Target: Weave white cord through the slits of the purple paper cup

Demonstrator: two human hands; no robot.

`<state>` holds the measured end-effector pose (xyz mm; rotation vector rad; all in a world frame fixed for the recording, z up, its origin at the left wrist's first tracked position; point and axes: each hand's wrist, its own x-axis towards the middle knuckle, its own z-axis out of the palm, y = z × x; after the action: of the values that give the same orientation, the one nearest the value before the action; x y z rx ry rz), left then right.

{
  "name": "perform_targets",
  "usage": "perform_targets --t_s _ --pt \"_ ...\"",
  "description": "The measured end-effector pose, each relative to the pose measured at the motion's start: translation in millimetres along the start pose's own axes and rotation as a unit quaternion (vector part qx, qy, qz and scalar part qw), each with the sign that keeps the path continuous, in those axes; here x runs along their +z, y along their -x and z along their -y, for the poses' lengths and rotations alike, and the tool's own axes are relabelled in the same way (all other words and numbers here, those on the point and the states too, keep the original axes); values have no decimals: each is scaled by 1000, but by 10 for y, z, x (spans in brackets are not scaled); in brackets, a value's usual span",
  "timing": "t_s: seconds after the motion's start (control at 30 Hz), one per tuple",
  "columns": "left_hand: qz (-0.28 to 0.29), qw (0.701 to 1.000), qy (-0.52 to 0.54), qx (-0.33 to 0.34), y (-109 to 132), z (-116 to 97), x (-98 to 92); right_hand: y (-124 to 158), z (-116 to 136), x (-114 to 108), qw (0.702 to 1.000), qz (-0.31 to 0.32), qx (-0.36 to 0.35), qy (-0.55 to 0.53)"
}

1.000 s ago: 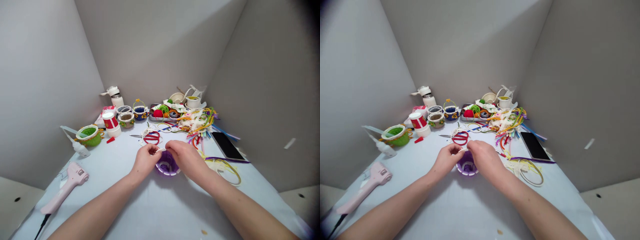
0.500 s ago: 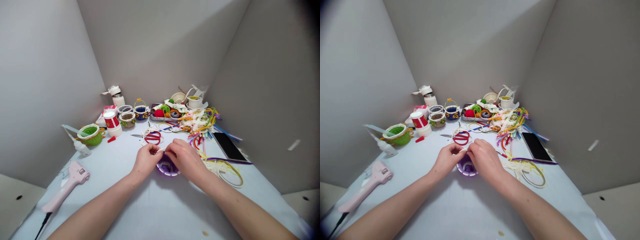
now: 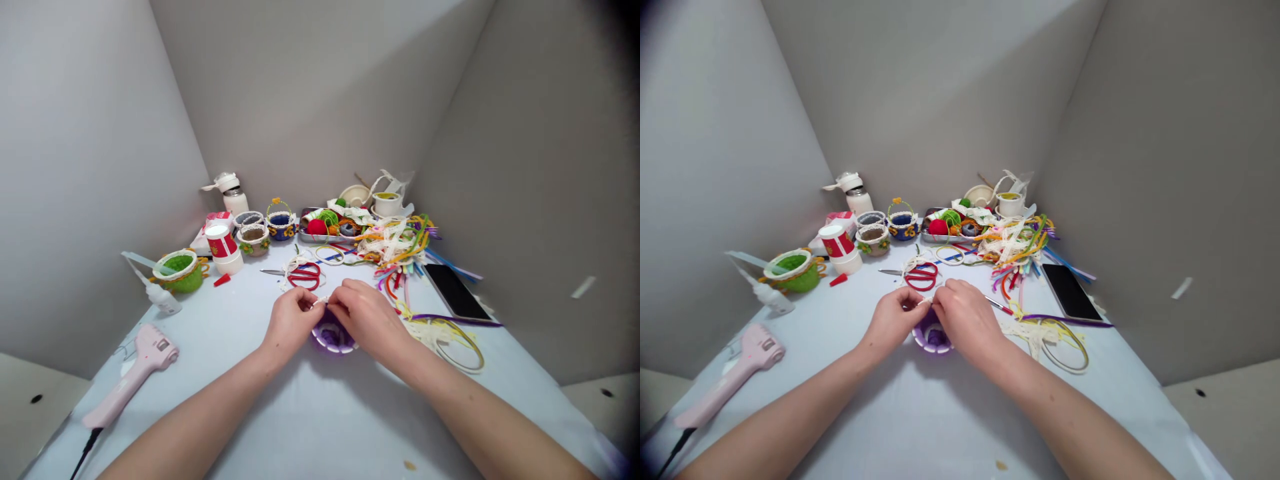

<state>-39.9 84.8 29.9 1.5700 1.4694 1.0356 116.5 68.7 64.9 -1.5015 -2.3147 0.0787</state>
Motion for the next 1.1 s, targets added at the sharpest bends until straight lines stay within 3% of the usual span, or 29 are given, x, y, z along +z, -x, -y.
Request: perform_targets --t_s 0.53,0.73,1.1 --pt "-13 995 -88 56 33 -45 -24 19 98 25 997 24 39 62" --pt "-12 995 -82 50 28 -30 -24 40 85 -13 997 43 65 10" --pt "-15 995 -88 45 2 -17 -38 30 81 -65 998 28 11 64"
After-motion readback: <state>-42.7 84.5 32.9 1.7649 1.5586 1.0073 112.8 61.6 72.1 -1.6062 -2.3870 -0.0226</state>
